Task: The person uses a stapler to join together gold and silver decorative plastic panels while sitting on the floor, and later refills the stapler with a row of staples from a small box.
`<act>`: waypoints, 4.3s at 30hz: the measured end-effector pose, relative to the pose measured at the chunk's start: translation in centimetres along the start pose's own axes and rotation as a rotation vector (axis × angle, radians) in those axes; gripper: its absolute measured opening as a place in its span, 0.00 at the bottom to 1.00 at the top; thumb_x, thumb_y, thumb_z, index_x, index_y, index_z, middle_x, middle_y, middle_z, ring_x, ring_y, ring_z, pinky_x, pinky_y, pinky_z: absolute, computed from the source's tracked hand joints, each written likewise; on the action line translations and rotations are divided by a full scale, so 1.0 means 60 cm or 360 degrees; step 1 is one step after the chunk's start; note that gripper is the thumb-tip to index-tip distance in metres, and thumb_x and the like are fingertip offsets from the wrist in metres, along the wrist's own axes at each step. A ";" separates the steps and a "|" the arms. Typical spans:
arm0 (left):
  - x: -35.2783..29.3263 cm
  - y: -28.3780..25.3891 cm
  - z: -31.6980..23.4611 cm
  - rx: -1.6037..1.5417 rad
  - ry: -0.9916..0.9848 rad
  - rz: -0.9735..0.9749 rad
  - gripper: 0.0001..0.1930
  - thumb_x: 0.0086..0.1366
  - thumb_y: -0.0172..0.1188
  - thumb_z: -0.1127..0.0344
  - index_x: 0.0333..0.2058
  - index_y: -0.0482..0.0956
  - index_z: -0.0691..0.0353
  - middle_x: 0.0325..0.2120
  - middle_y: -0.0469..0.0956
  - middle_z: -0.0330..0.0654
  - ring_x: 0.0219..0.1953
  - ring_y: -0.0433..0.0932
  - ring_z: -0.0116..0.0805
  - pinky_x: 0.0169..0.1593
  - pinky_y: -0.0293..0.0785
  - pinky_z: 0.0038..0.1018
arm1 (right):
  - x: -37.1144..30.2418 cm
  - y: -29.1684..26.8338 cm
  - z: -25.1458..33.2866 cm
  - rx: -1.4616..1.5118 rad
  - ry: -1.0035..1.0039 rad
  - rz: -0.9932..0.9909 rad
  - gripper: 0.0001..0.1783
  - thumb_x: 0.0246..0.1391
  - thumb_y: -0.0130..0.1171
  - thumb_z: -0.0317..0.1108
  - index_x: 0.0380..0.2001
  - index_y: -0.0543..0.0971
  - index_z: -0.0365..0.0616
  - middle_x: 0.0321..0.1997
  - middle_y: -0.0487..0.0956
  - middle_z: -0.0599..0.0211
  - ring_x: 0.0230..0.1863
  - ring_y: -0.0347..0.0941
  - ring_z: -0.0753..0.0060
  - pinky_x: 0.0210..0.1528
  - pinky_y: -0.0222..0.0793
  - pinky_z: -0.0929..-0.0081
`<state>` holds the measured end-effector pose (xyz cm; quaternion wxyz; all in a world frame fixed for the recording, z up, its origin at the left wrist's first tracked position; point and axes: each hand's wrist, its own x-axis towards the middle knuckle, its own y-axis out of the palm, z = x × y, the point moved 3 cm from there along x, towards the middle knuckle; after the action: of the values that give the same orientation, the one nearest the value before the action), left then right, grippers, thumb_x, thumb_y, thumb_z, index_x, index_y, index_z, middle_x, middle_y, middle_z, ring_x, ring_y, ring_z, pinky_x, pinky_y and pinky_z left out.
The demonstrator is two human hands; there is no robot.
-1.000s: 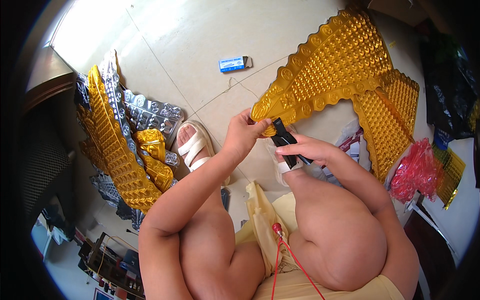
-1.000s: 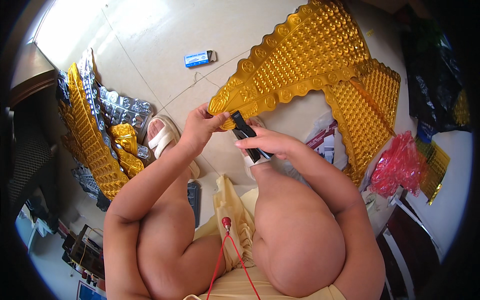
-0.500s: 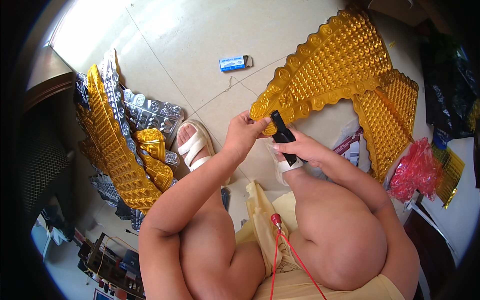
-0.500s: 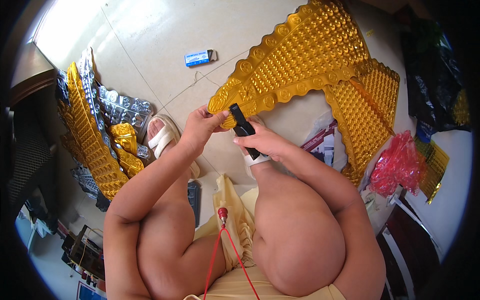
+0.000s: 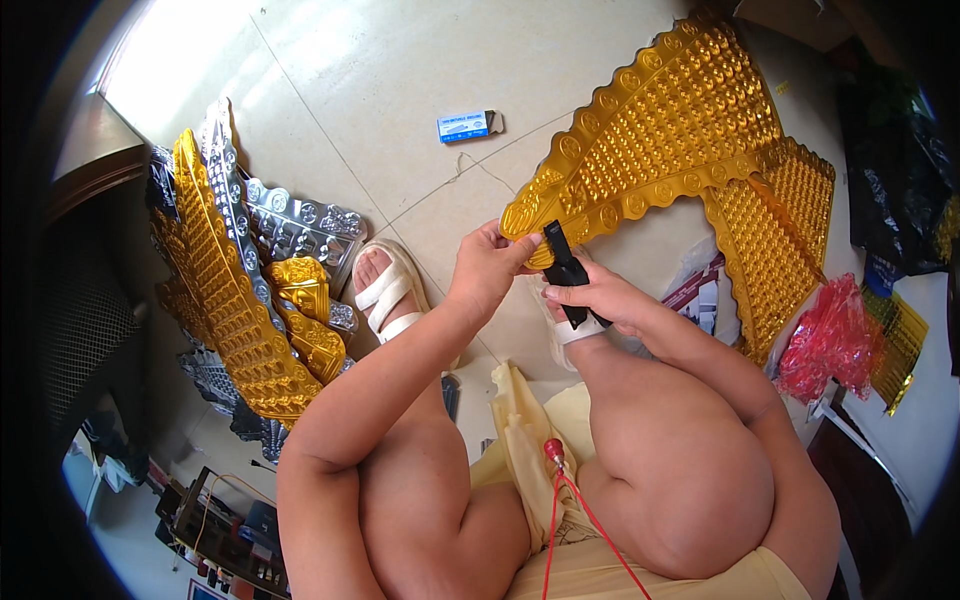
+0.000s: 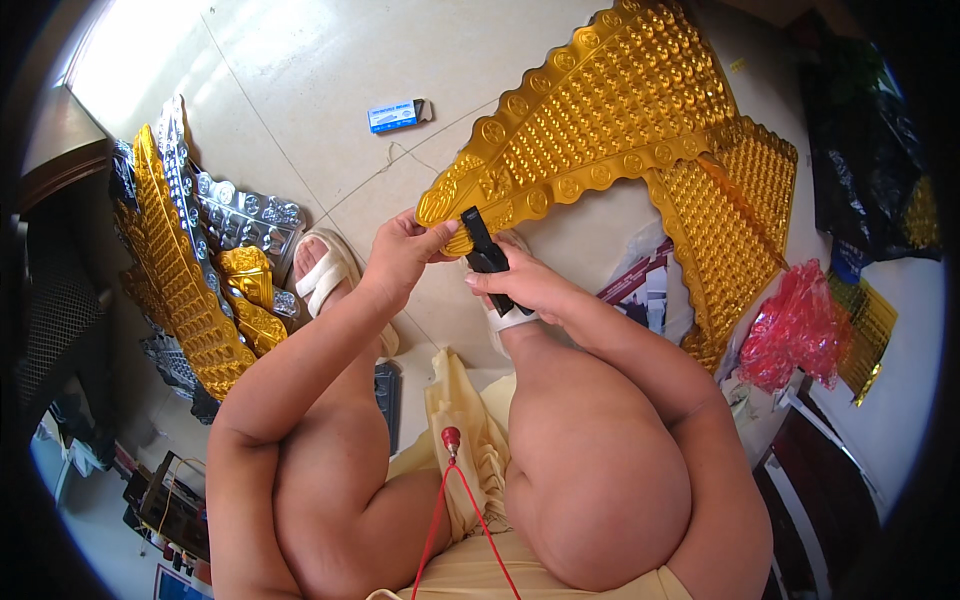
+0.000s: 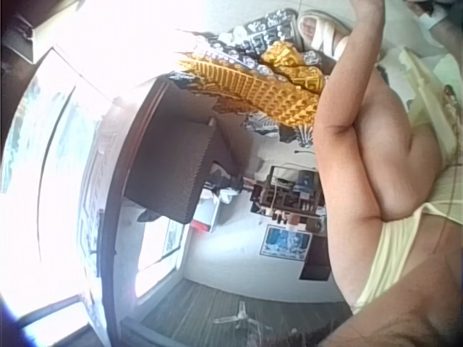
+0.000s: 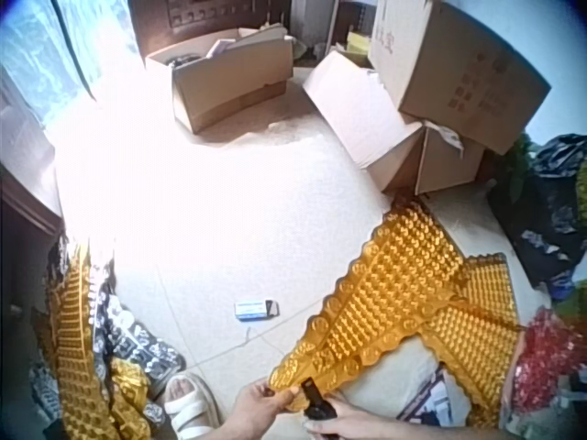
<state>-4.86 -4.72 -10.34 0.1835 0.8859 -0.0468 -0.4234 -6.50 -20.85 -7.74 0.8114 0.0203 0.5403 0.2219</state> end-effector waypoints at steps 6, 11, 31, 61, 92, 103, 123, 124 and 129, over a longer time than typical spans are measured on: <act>0.001 0.002 -0.001 -0.0006 0.0009 0.0006 0.11 0.62 0.59 0.68 0.42 0.75 0.66 0.34 0.79 0.41 0.35 0.79 0.29 0.40 0.78 0.25 | 0.003 -0.004 -0.007 0.0109 0.0043 0.0052 0.10 0.52 0.59 0.30 0.36 0.68 0.45 0.28 0.68 0.72 0.25 0.66 0.80 0.29 0.63 0.80; 0.001 0.000 0.001 -0.0018 0.0018 -0.0019 0.12 0.62 0.58 0.67 0.42 0.75 0.67 0.34 0.79 0.41 0.35 0.79 0.29 0.40 0.78 0.25 | 0.009 -0.010 -0.018 -0.0039 0.0004 -0.0033 0.15 0.52 0.59 0.31 0.42 0.68 0.43 0.32 0.70 0.72 0.29 0.66 0.81 0.32 0.65 0.80; 0.010 0.007 0.004 -0.0115 0.0049 -0.0022 0.11 0.66 0.52 0.69 0.44 0.72 0.69 0.36 0.78 0.44 0.33 0.80 0.31 0.39 0.80 0.24 | 0.024 -0.016 -0.030 -0.0389 -0.0317 -0.0393 0.14 0.49 0.61 0.35 0.38 0.73 0.41 0.28 0.73 0.68 0.28 0.69 0.76 0.31 0.66 0.76; 0.009 -0.006 0.006 -0.0075 0.0136 -0.0262 0.09 0.65 0.52 0.72 0.42 0.72 0.69 0.35 0.79 0.44 0.33 0.80 0.32 0.38 0.79 0.24 | 0.018 -0.025 0.013 -0.0975 -0.0350 -0.0377 0.18 0.52 0.58 0.41 0.41 0.73 0.41 0.37 0.77 0.61 0.40 0.73 0.66 0.45 0.67 0.68; 0.019 -0.019 0.006 -0.0085 0.0006 -0.0282 0.10 0.63 0.56 0.68 0.40 0.76 0.66 0.33 0.79 0.38 0.31 0.77 0.24 0.36 0.75 0.20 | -0.025 -0.072 0.022 -0.2247 -0.0509 -0.0838 0.34 0.50 0.59 0.34 0.58 0.62 0.32 0.60 0.65 0.44 0.62 0.60 0.49 0.63 0.54 0.61; 0.019 -0.023 0.023 -0.0123 -0.0104 -0.0076 0.10 0.61 0.58 0.68 0.40 0.76 0.62 0.34 0.78 0.36 0.34 0.75 0.23 0.42 0.73 0.22 | 0.004 -0.173 -0.061 -0.2266 -0.0623 -0.1253 0.27 0.49 0.59 0.31 0.52 0.66 0.34 0.48 0.71 0.53 0.52 0.66 0.52 0.54 0.61 0.61; -0.003 0.002 -0.007 -0.0399 -0.0090 0.0235 0.13 0.63 0.53 0.69 0.46 0.72 0.62 0.41 0.77 0.38 0.41 0.75 0.25 0.48 0.72 0.23 | -0.010 -0.031 0.070 -0.1926 -0.1791 -0.0814 0.21 0.39 0.63 0.28 0.42 0.77 0.47 0.41 0.73 0.66 0.44 0.69 0.60 0.48 0.65 0.64; -0.002 -0.003 -0.003 -0.0405 -0.0086 0.0223 0.13 0.63 0.53 0.69 0.47 0.72 0.62 0.41 0.77 0.38 0.41 0.75 0.25 0.48 0.72 0.23 | -0.010 -0.030 0.070 -0.1934 -0.1806 -0.0811 0.21 0.39 0.62 0.29 0.42 0.77 0.47 0.40 0.73 0.66 0.44 0.69 0.61 0.48 0.65 0.65; 0.001 -0.006 0.000 -0.0477 -0.0093 0.0234 0.13 0.63 0.51 0.70 0.46 0.72 0.63 0.40 0.77 0.39 0.41 0.76 0.25 0.49 0.73 0.24 | -0.012 -0.030 0.071 -0.1989 -0.1941 -0.0851 0.20 0.38 0.61 0.27 0.40 0.78 0.48 0.36 0.74 0.69 0.39 0.71 0.64 0.43 0.66 0.67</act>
<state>-4.84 -4.39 -10.50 0.3427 0.8301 -0.0533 -0.4366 -2.35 -21.84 -5.85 0.8440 -0.4350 -0.2140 0.2295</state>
